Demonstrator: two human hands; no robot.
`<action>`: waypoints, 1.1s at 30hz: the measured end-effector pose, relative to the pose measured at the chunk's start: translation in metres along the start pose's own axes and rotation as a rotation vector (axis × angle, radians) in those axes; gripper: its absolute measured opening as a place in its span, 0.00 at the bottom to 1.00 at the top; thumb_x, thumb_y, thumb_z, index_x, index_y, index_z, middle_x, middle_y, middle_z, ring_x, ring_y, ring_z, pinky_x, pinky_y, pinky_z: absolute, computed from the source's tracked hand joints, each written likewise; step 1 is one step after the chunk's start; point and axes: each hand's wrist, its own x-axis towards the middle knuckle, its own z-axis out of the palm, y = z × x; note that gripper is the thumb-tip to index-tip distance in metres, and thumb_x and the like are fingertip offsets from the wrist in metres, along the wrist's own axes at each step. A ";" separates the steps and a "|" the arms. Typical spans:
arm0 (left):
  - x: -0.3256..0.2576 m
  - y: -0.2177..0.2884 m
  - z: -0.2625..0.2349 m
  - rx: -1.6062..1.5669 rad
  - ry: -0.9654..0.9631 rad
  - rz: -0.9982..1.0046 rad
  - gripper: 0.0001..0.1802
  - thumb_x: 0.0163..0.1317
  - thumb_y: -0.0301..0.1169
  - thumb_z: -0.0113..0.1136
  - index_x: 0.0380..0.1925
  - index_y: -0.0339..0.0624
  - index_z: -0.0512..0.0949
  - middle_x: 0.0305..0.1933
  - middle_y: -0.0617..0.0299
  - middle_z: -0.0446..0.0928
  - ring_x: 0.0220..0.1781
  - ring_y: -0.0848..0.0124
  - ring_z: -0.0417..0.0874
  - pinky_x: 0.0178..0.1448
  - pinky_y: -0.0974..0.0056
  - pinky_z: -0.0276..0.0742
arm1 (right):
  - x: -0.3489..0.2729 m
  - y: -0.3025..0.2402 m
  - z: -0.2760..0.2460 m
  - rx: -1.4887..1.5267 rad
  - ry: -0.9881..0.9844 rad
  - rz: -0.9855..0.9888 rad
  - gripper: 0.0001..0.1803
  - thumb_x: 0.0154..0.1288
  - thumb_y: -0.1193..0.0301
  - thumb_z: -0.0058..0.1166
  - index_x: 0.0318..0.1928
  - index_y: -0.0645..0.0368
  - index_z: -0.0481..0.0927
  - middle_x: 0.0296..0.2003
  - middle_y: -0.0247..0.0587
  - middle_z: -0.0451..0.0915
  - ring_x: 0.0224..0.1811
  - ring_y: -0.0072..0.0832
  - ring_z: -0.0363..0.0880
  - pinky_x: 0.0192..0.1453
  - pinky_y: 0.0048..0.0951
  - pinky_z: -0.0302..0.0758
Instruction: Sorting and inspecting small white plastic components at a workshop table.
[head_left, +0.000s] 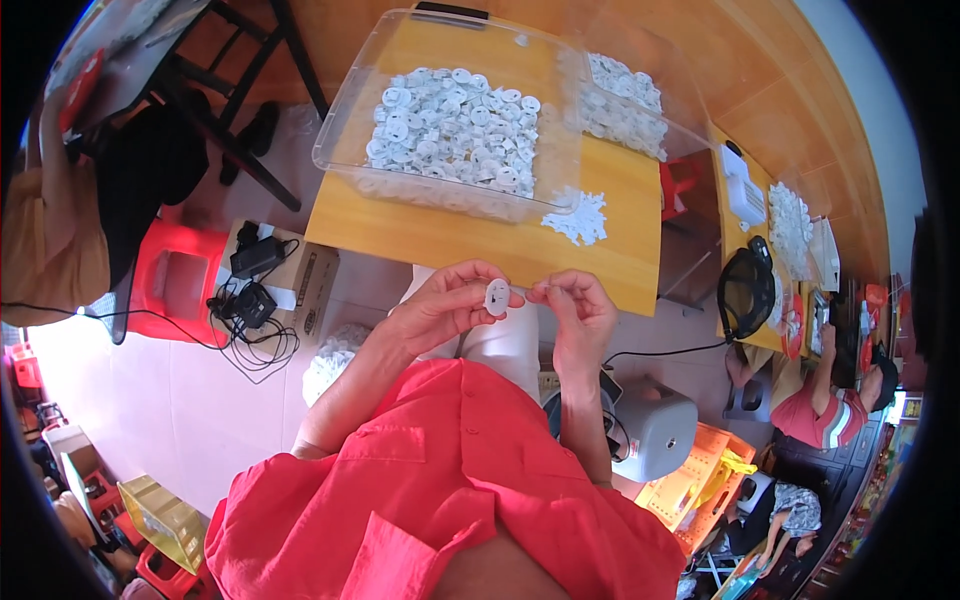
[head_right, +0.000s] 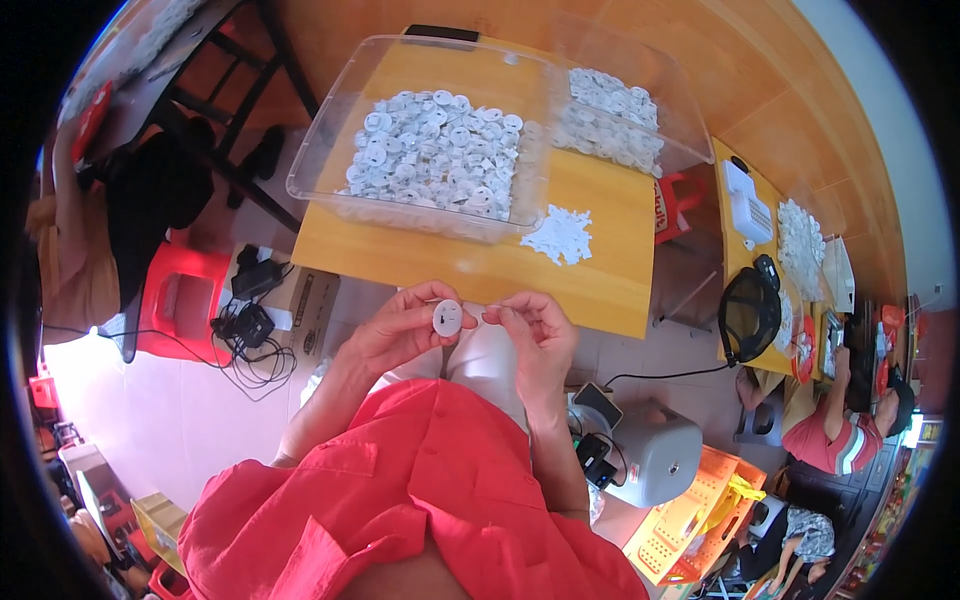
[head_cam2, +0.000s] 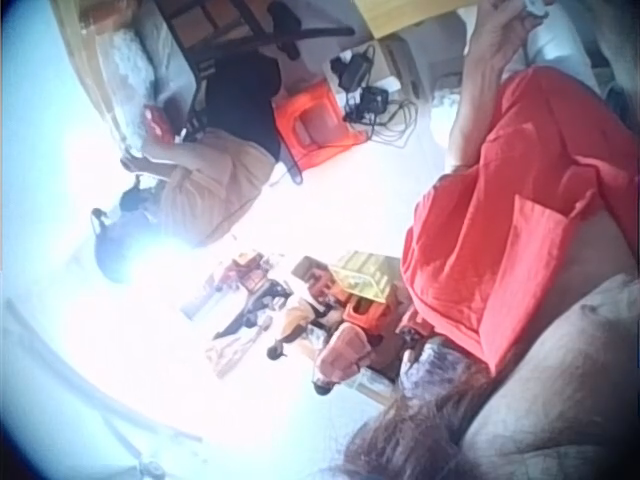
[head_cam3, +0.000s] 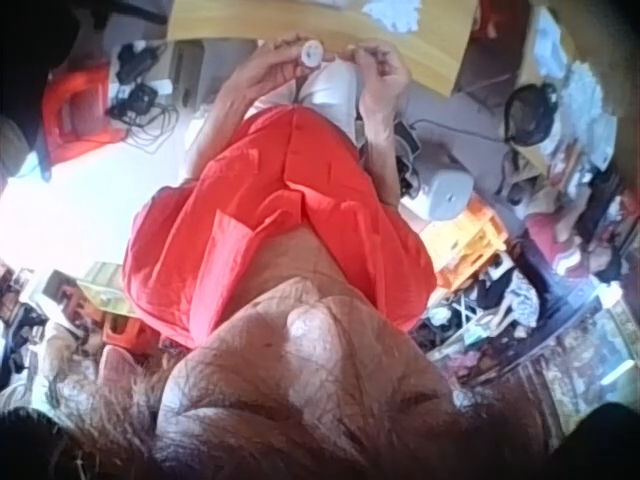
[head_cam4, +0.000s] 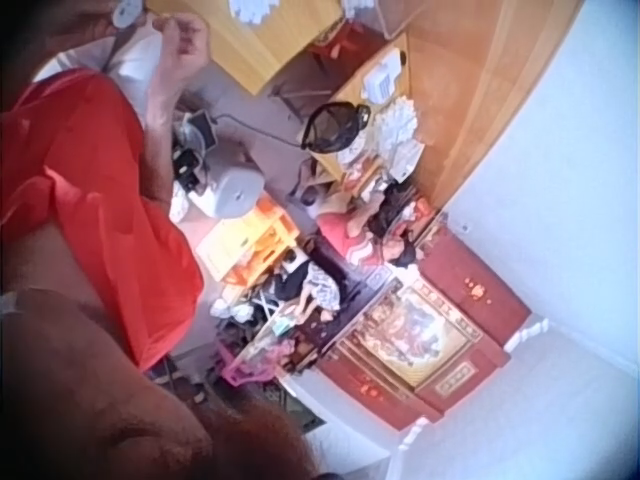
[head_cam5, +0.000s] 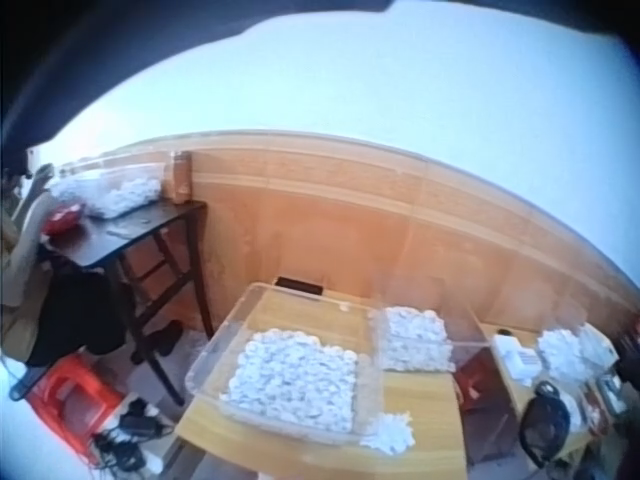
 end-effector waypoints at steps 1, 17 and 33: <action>0.000 0.000 0.001 0.008 0.010 0.000 0.13 0.60 0.30 0.55 0.44 0.40 0.70 0.46 0.47 0.75 0.47 0.69 0.78 0.48 0.69 0.76 | -0.001 -0.002 0.003 0.000 -0.006 0.001 0.03 0.59 0.81 0.50 0.35 0.67 0.74 0.29 0.38 0.77 0.30 0.22 0.76 0.40 0.21 0.74; -0.002 -0.004 0.010 0.027 0.144 0.057 0.12 0.61 0.29 0.55 0.44 0.39 0.73 0.40 0.60 0.76 0.41 0.73 0.79 0.46 0.70 0.76 | -0.005 -0.016 0.021 -0.780 -0.163 -0.529 0.05 0.50 0.81 0.56 0.30 0.62 0.75 0.28 0.43 0.73 0.30 0.37 0.72 0.33 0.30 0.69; -0.001 -0.008 0.010 0.098 0.176 0.079 0.11 0.60 0.26 0.55 0.43 0.38 0.74 0.41 0.61 0.76 0.41 0.73 0.78 0.48 0.69 0.76 | -0.005 -0.009 0.017 -0.979 -0.147 -0.719 0.08 0.47 0.82 0.56 0.30 0.61 0.74 0.28 0.42 0.72 0.29 0.39 0.71 0.31 0.33 0.69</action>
